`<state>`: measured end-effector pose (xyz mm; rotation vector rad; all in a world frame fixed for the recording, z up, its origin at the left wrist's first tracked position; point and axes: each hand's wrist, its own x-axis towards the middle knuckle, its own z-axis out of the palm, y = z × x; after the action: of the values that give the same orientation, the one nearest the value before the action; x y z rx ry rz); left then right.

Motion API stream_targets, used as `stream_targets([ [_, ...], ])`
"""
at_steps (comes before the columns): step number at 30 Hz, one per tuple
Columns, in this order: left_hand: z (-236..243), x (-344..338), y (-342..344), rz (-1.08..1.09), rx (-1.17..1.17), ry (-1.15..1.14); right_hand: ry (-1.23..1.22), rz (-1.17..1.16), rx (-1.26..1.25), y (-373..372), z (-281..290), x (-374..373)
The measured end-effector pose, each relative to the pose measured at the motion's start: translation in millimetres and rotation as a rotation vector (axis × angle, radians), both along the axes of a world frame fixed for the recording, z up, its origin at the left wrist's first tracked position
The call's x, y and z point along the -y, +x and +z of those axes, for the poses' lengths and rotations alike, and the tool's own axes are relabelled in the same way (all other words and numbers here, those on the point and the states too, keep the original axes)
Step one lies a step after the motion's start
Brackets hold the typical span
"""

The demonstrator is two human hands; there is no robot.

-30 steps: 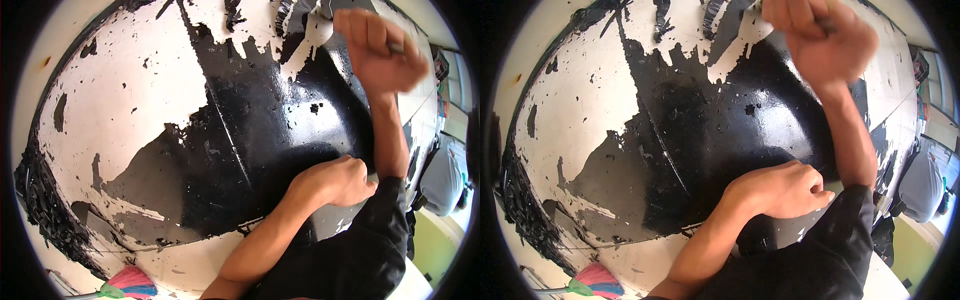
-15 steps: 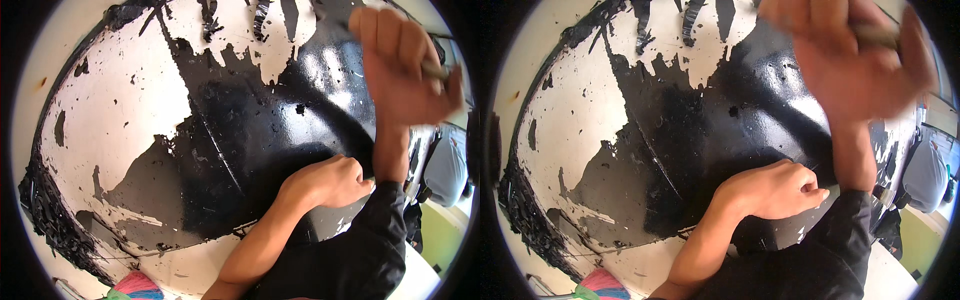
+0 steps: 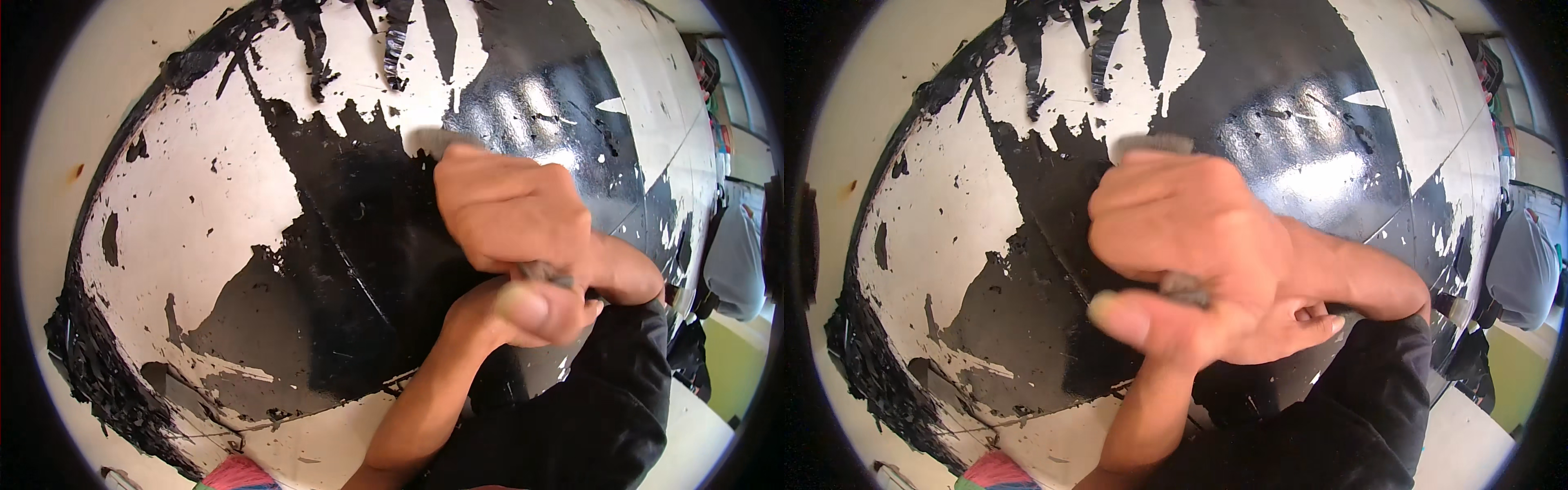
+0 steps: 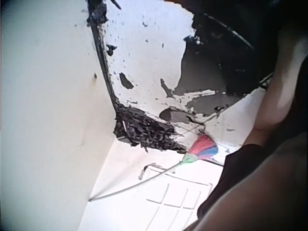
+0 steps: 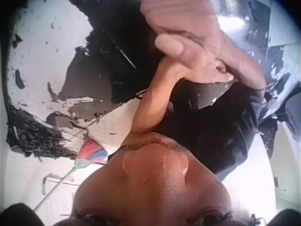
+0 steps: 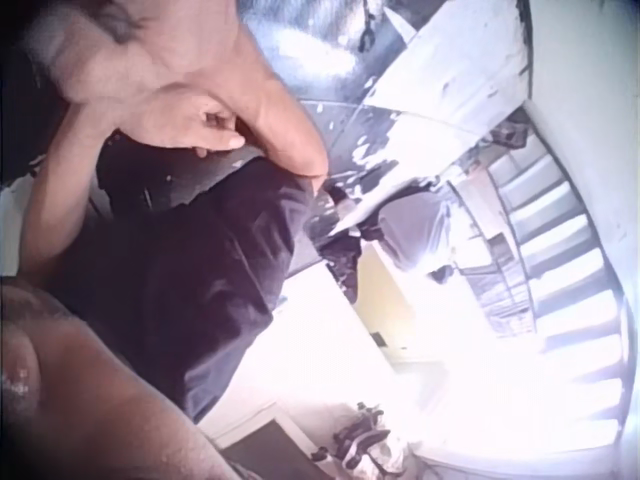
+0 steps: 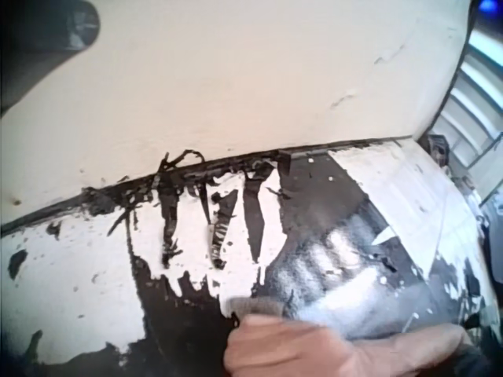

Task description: The person uses a scraper to peel off black adhesive material from white floor tiles, occasionally using their hands to pull away loosened pieces.

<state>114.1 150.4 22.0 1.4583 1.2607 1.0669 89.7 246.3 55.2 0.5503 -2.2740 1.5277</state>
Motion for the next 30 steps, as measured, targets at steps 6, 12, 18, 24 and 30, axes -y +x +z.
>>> stream_targets([
  [6, 13.0, -0.9, -20.2, -0.14, 0.388, -0.42, 0.264, -0.126, -0.165, -24.0, -15.6, -38.5],
  [12, 12.3, -5.4, -17.0, -0.135, 0.393, -0.441, 0.104, -0.372, -0.113, -61.1, -31.9, -152.3],
  [18, 10.9, -7.6, -11.5, -0.135, 0.417, -0.401, -0.207, -0.453, -0.257, -91.8, -53.2, -215.0],
  [24, 19.3, 2.8, -26.0, -0.114, 0.401, -0.472, -0.234, 0.107, -0.033, -50.8, 14.1, -140.3],
  [30, 17.6, -5.3, -20.7, -0.147, 0.422, -0.452, -0.21, 0.165, 0.234, -33.7, 12.9, -112.3],
])
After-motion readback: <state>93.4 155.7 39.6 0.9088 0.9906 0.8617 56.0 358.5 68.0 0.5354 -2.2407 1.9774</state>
